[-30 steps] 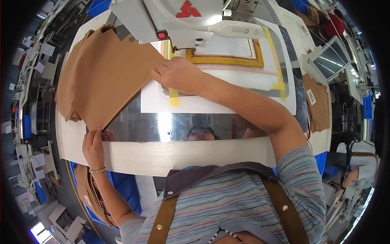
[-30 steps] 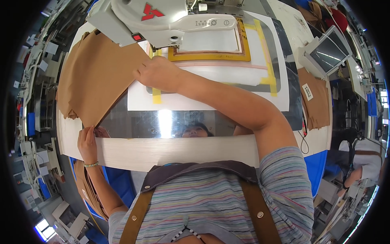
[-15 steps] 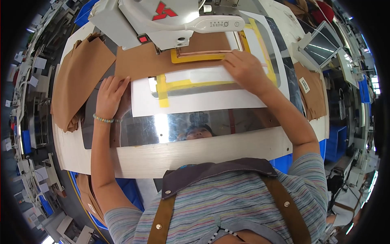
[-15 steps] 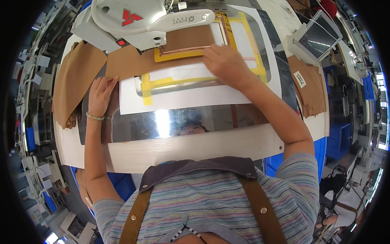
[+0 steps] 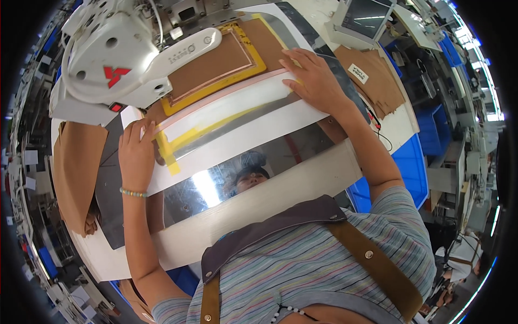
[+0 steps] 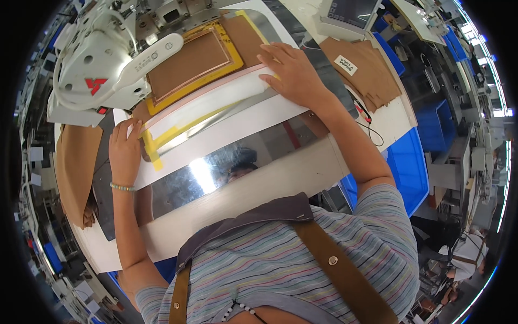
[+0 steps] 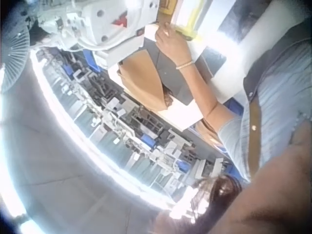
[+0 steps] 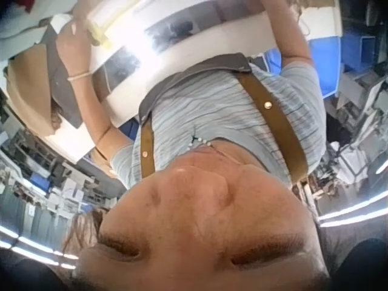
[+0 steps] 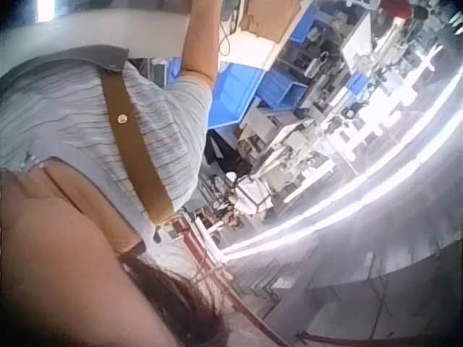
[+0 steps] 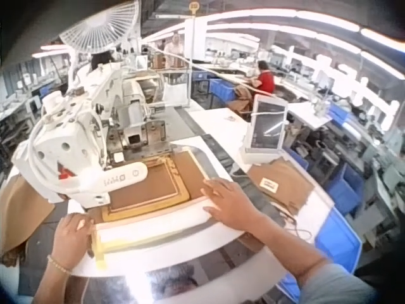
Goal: Sewing a small leather label onto a larger leather panel using an industrial sewing machine.
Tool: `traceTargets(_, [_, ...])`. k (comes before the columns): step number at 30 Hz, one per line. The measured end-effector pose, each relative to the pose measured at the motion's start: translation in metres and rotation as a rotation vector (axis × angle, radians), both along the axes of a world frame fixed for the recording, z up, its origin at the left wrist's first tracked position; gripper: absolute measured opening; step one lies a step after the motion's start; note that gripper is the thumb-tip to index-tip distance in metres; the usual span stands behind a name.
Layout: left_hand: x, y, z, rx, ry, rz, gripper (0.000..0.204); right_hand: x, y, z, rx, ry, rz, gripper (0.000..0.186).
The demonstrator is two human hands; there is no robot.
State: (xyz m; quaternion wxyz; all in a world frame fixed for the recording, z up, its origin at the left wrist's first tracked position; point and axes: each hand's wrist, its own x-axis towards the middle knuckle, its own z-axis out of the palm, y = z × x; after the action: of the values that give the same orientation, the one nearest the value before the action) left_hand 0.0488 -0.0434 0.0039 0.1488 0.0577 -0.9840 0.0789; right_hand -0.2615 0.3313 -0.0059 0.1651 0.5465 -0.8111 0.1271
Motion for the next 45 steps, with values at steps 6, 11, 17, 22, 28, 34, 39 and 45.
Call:
traceTargets(6, [0.003, 0.020, -0.009, 0.244, 0.003, 0.029, 0.049, 0.005, 0.004, -0.014, -0.009, -0.101, -0.045, 0.051])
traceTargets(11, [0.007, 0.016, -0.012, 0.251, 0.015, -0.002, 0.053, 0.002, 0.005, -0.016, 0.013, -0.116, -0.061, 0.051])
traceTargets(17, [0.007, 0.015, -0.013, 0.198, 0.081, 0.003, 0.049, 0.003, 0.005, -0.018, 0.004, -0.120, -0.100, 0.050])
traceTargets(22, [0.010, 0.015, -0.006, 0.178, 0.216, -0.001, 0.053, 0.000, 0.005, -0.016, 0.020, -0.096, -0.095, 0.051])
traceTargets(28, [0.011, 0.020, -0.008, 0.113, 0.100, 0.046, 0.053, 0.003, 0.005, -0.010, 0.057, -0.125, -0.096, 0.047])
traceTargets(34, [0.013, 0.016, -0.014, 0.227, 0.065, 0.044, 0.052, -0.001, 0.006, -0.014, 0.056, -0.105, -0.092, 0.048])
traceTargets(39, [0.012, 0.012, -0.011, 0.253, 0.027, 0.033, 0.046, -0.005, 0.005, -0.027, -0.011, 0.023, -0.046, 0.047])
traceTargets(45, [0.010, 0.013, -0.010, 0.234, 0.011, 0.061, 0.047, -0.019, 0.022, 0.001, -0.240, 0.032, -0.099, 0.041])
